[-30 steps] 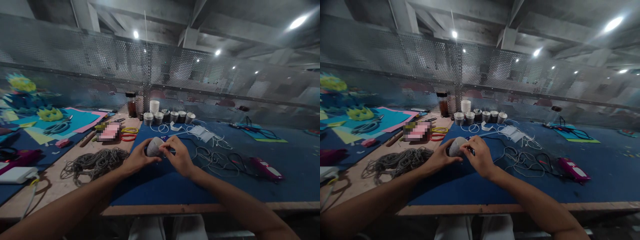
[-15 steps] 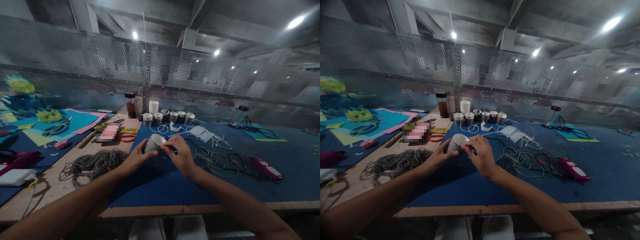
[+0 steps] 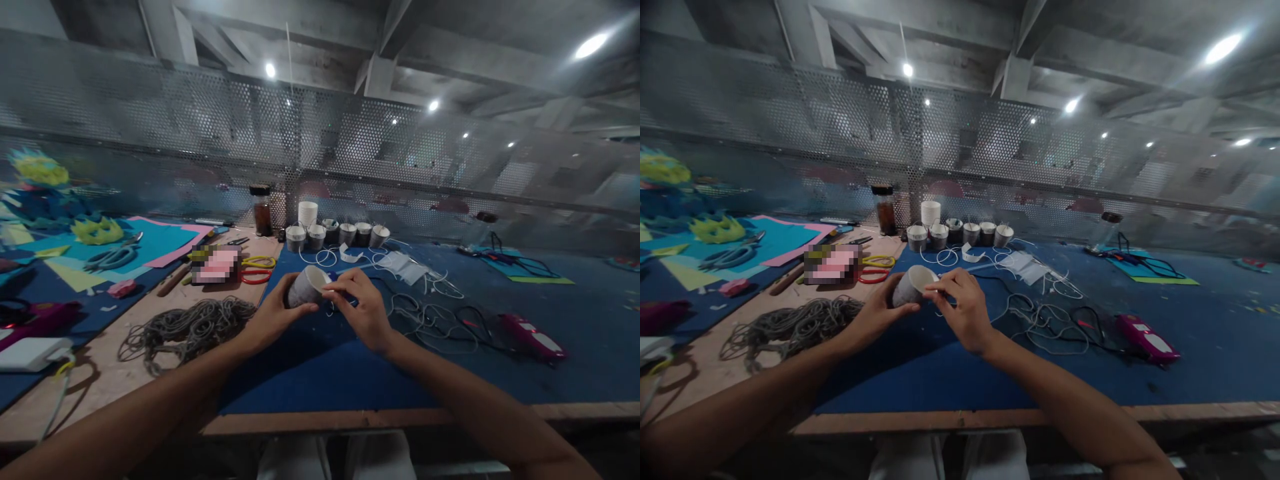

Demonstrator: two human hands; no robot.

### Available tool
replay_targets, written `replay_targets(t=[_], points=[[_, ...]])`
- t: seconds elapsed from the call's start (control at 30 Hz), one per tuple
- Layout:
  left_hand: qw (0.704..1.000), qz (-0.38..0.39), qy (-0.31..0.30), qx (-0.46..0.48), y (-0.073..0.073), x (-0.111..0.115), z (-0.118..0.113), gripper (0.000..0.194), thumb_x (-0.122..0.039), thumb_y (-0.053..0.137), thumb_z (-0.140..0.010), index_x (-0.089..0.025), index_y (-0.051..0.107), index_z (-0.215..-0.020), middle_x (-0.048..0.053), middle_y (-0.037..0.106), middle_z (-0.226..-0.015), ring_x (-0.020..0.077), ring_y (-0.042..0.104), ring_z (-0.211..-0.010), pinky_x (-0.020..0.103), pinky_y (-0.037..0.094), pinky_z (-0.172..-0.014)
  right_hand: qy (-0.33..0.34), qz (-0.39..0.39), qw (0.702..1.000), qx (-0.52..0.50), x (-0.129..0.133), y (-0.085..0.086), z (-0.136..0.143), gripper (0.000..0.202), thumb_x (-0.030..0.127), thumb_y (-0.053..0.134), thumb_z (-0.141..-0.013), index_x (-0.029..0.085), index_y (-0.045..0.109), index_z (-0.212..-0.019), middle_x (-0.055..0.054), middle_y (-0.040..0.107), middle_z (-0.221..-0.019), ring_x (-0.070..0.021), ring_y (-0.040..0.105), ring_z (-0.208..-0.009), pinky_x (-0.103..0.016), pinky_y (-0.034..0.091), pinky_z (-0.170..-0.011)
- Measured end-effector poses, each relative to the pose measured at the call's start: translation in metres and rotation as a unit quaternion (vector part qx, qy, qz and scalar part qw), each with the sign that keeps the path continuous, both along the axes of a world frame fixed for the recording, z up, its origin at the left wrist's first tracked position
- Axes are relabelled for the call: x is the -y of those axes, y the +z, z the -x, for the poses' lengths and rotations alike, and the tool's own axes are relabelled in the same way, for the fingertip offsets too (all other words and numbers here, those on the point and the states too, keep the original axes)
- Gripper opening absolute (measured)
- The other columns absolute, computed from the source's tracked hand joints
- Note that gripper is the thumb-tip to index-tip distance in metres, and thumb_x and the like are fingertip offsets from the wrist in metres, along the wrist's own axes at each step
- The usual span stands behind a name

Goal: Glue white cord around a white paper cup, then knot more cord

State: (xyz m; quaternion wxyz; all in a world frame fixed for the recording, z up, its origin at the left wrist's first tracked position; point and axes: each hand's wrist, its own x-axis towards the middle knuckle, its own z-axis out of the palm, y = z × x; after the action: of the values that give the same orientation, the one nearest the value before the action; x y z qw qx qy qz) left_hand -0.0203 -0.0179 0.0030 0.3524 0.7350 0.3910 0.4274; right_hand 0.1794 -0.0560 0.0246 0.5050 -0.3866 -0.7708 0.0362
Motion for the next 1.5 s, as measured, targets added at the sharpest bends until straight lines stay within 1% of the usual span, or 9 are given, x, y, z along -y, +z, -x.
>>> replay_targets(t=[0.13,0.33,0.57,0.77,1.0,1.1,1.23,1.3,1.5], points=[[1.000,0.014,-0.006,0.001,-0.001,0.004,-0.001,0.056,-0.049,0.071,-0.075,-0.018,0.052,-0.118,0.006,0.063,-0.110,0.0261,0.059,-0.101,0.033,0.048,-0.086,-0.006,-0.011,1.000,0.006,0.000,-0.003,0.002,0.010,0.029,0.063,-0.091,0.024,0.070,-0.096,-0.005,0.062,-0.089,-0.0202,0.059,-0.090,-0.037,0.047,-0.082],[0.999,-0.030,0.013,-0.021,0.001,0.004,0.000,0.060,-0.049,0.073,-0.073,-0.019,0.050,-0.119,0.006,0.061,-0.110,0.0259,0.058,-0.103,0.035,0.047,-0.090,-0.009,-0.021,0.998,0.060,-0.001,-0.004,0.003,0.009,0.024,0.057,-0.094,0.022,0.066,-0.091,-0.005,0.062,-0.088,-0.0208,0.058,-0.092,-0.038,0.045,-0.084],[0.996,-0.058,0.037,-0.051,0.003,0.005,0.000,0.061,-0.049,0.075,-0.070,-0.019,0.050,-0.118,0.007,0.061,-0.112,0.0272,0.059,-0.105,0.036,0.047,-0.091,-0.019,-0.016,0.999,0.041,0.000,-0.001,0.001,0.014,0.029,0.060,-0.093,0.026,0.070,-0.103,-0.005,0.064,-0.094,-0.0206,0.059,-0.096,-0.038,0.043,-0.085],[0.997,-0.052,0.030,-0.051,0.002,0.009,-0.002,0.064,-0.050,0.077,-0.067,-0.018,0.051,-0.116,0.008,0.061,-0.110,0.0282,0.059,-0.104,0.037,0.047,-0.089,0.000,-0.005,1.000,0.021,0.000,-0.004,0.007,0.005,0.028,0.065,-0.089,0.023,0.067,-0.087,-0.003,0.063,-0.084,-0.0210,0.058,-0.090,-0.038,0.045,-0.084],[1.000,0.010,0.006,-0.011,0.003,0.003,0.001,0.080,-0.050,0.084,-0.058,-0.017,0.050,-0.122,0.010,0.061,-0.117,0.0311,0.058,-0.110,0.039,0.047,-0.095,0.001,0.041,0.998,-0.045,-0.003,0.007,-0.001,0.011,0.026,0.059,-0.093,0.021,0.064,-0.084,-0.003,0.059,-0.087,-0.0175,0.056,-0.085,-0.032,0.046,-0.077],[0.995,0.082,-0.042,0.044,0.002,0.001,0.002,0.078,-0.051,0.081,-0.062,-0.016,0.050,-0.124,0.011,0.062,-0.118,0.0315,0.059,-0.107,0.040,0.050,-0.090,-0.005,0.053,0.997,-0.055,-0.006,0.010,-0.007,0.013,0.027,0.058,-0.094,0.021,0.063,-0.083,-0.003,0.058,-0.087,-0.0174,0.056,-0.084,-0.031,0.045,-0.076],[0.941,0.238,-0.173,0.169,0.006,0.004,0.002,0.056,-0.059,0.050,-0.087,-0.019,0.053,-0.126,0.012,0.064,-0.120,0.0314,0.061,-0.107,0.042,0.055,-0.081,0.005,0.057,0.996,-0.065,-0.009,0.010,-0.009,0.015,0.028,0.057,-0.094,0.021,0.063,-0.083,-0.003,0.057,-0.087,-0.0171,0.056,-0.083,-0.031,0.046,-0.077],[0.908,0.298,-0.210,0.207,0.008,0.006,0.002,0.057,-0.061,0.038,-0.091,-0.019,0.057,-0.126,0.014,0.064,-0.121,0.0322,0.061,-0.109,0.042,0.055,-0.080,0.009,0.056,0.996,-0.068,-0.009,0.009,-0.009,0.014,0.027,0.057,-0.094,0.021,0.063,-0.084,-0.002,0.057,-0.087,-0.0170,0.056,-0.083,-0.031,0.046,-0.077],[0.825,0.404,-0.276,0.283,0.002,0.000,0.003,0.055,-0.053,0.040,-0.095,-0.013,0.057,-0.129,0.017,0.066,-0.119,0.0286,0.065,-0.098,0.040,0.053,-0.079,0.015,0.059,0.996,-0.068,-0.007,0.007,-0.009,0.013,0.028,0.056,-0.095,0.022,0.065,-0.086,-0.003,0.058,-0.090,-0.0176,0.057,-0.086,-0.032,0.048,-0.079]])
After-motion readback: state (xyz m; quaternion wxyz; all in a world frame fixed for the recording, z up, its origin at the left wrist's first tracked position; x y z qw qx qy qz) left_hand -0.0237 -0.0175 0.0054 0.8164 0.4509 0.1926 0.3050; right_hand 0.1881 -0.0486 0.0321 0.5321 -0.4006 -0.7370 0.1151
